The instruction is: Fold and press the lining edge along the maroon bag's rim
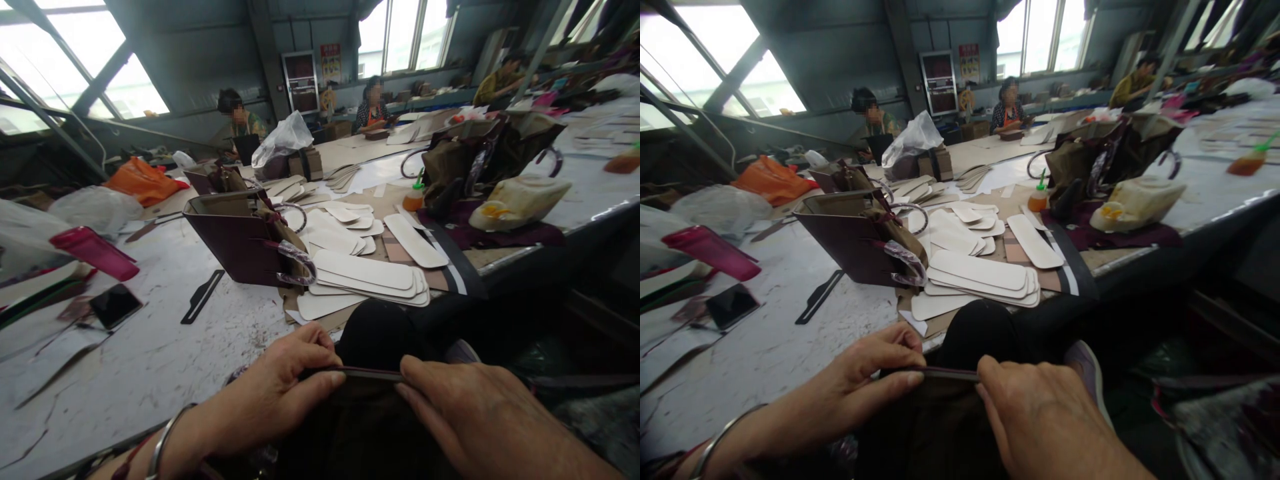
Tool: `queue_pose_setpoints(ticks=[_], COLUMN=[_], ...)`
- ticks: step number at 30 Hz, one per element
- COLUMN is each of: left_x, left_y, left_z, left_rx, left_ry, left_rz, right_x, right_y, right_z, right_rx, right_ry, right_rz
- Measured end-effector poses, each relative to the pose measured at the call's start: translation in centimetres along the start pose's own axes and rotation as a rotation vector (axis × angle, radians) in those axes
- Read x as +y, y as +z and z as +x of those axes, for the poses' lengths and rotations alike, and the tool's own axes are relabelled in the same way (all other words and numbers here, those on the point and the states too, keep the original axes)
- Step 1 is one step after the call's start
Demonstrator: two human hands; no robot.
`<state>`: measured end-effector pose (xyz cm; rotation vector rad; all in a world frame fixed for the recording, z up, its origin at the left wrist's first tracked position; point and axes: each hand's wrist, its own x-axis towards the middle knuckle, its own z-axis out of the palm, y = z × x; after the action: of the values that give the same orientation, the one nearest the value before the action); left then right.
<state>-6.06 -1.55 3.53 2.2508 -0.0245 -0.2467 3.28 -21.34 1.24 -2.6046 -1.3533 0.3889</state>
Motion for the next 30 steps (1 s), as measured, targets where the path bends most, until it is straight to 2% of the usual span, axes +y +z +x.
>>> queue_pose_setpoints(ticks=[7, 21, 30], left_x=[0.6, -0.5, -0.1], left_y=[0.0, 0.8, 0.8], left_z=[0.7, 1.6, 1.6], left_rx=[-0.064, 0.01, -0.028], left_ry=[-0.003, 0.042, 0.01], left_rz=[0.075, 0.128, 0.11], right_x=[0.4, -0.4, -0.6], right_y=[0.1, -0.7, -1.1], right_z=[-0.4, 0.0, 0.0], right_rx=[0.047, -0.024, -0.038], right_ry=[0.054, 0.126, 0.134], right_rz=[0.016, 0.081, 0.059])
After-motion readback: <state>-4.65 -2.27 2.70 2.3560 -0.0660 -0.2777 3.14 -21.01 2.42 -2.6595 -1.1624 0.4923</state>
